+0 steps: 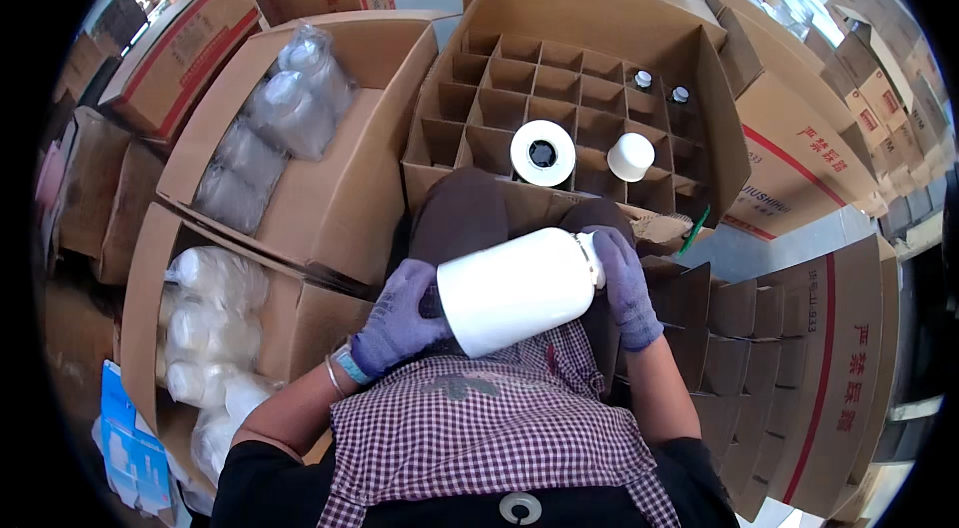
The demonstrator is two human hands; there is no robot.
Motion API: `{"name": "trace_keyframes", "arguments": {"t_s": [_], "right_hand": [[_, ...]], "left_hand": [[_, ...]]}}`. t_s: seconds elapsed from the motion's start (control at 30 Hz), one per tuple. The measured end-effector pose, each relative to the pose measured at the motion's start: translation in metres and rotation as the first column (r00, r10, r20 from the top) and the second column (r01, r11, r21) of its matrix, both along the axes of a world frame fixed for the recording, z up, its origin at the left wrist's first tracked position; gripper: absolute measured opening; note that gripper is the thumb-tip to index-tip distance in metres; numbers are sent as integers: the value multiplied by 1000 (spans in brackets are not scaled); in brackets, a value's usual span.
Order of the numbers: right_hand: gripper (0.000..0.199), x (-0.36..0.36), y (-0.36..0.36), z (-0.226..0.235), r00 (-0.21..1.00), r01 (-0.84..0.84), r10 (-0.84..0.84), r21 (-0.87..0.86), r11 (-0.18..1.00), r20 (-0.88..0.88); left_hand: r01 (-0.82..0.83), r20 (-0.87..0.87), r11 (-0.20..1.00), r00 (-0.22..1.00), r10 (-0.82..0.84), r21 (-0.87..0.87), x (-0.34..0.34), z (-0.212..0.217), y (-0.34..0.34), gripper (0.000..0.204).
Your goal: The person packs white plastic jugs into a cardboard box with dividers. They first place a blue and white product box into the container, then repeatedly pick up jugs, wrap them in clear plastic bags, and place them into the box compartments. The person also handles a roll of white tape and a green pen during the process.
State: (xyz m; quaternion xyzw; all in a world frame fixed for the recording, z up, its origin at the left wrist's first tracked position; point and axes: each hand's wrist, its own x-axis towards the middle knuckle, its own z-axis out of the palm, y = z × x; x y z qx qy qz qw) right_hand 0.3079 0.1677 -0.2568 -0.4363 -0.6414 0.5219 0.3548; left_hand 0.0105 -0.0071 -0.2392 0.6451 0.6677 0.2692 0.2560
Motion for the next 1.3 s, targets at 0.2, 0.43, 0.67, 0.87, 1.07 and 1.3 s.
{"name": "trace_keyframes", "arguments": {"t_s": [0.2,0.43,0.67,0.87,1.07,1.3], "right_hand": [[36,-10,-33,46,966,37,-25,43,998,-256],[72,-13,-61,117,988,146,-139,631,762,-60],[73,-40,-76,163,996,4,71,786,618,-60],[68,-49,-78,167,975,126,44,709,694,-217],[69,-54,-78,166,969,88,123,764,640,-215],[72,-51,-77,167,981,-32,173,797,603,-91]], "left_hand": [[-120,434,915,898,-65,386,8,24,48,65],[287,74,917,945,-318,277,-31,-25,78,75],[243,132,912,945,-299,329,4,-26,80,73],[164,181,939,957,-226,304,-6,-11,57,75],[127,188,943,963,-192,309,-7,-9,53,76],[91,193,944,968,-158,316,3,-7,49,78]]}}
